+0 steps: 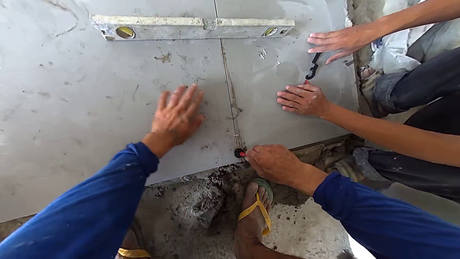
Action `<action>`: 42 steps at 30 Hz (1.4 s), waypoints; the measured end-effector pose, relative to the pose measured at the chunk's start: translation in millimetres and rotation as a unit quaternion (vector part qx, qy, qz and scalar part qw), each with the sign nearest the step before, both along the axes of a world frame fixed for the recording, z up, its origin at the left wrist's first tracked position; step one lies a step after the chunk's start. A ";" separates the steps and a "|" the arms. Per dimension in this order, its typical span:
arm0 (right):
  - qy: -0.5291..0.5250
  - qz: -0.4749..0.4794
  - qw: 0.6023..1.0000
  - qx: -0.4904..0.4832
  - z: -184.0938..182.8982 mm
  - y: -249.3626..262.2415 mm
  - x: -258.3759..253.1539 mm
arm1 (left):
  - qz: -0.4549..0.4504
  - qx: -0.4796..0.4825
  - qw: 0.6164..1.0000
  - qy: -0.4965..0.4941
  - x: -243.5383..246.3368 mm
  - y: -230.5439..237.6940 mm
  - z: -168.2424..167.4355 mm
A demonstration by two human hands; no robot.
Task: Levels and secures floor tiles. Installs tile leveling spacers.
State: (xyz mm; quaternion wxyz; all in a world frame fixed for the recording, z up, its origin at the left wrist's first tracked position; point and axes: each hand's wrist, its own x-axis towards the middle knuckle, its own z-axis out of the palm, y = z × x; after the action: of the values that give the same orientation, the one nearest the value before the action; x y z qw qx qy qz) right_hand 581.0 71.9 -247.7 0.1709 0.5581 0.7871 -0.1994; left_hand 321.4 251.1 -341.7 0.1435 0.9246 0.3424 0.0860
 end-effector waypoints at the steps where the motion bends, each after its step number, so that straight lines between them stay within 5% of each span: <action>1: 0.001 -0.004 1.000 -0.006 0.9 0.6 -0.5 | 0.008 -0.012 0.999 0.039 -9.2 4.2 -6.8; 15: 0.003 0.003 0.998 -0.063 2.2 15.5 2.7 | 0.018 -0.001 0.997 0.072 -14.2 -21.9 -24.4; 32: -0.093 -0.116 0.960 -0.238 29.6 19.7 8.5 | 0.058 0.011 0.994 0.087 -3.2 -35.7 -26.4; 39: -0.088 -0.230 0.962 -0.116 64.9 48.1 69.8 | 0.059 0.009 0.995 0.078 -6.0 -34.6 -24.4; 42: -0.073 -0.115 0.991 -0.001 79.0 62.5 109.2 | 0.062 0.013 0.994 0.086 -4.7 -34.9 -24.0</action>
State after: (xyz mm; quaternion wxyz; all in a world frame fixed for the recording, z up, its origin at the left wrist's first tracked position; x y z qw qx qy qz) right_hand 690.2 134.4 -168.7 0.2041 0.6577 0.7031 -0.1775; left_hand 316.7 216.2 -365.8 0.0958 0.9072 0.4091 0.0196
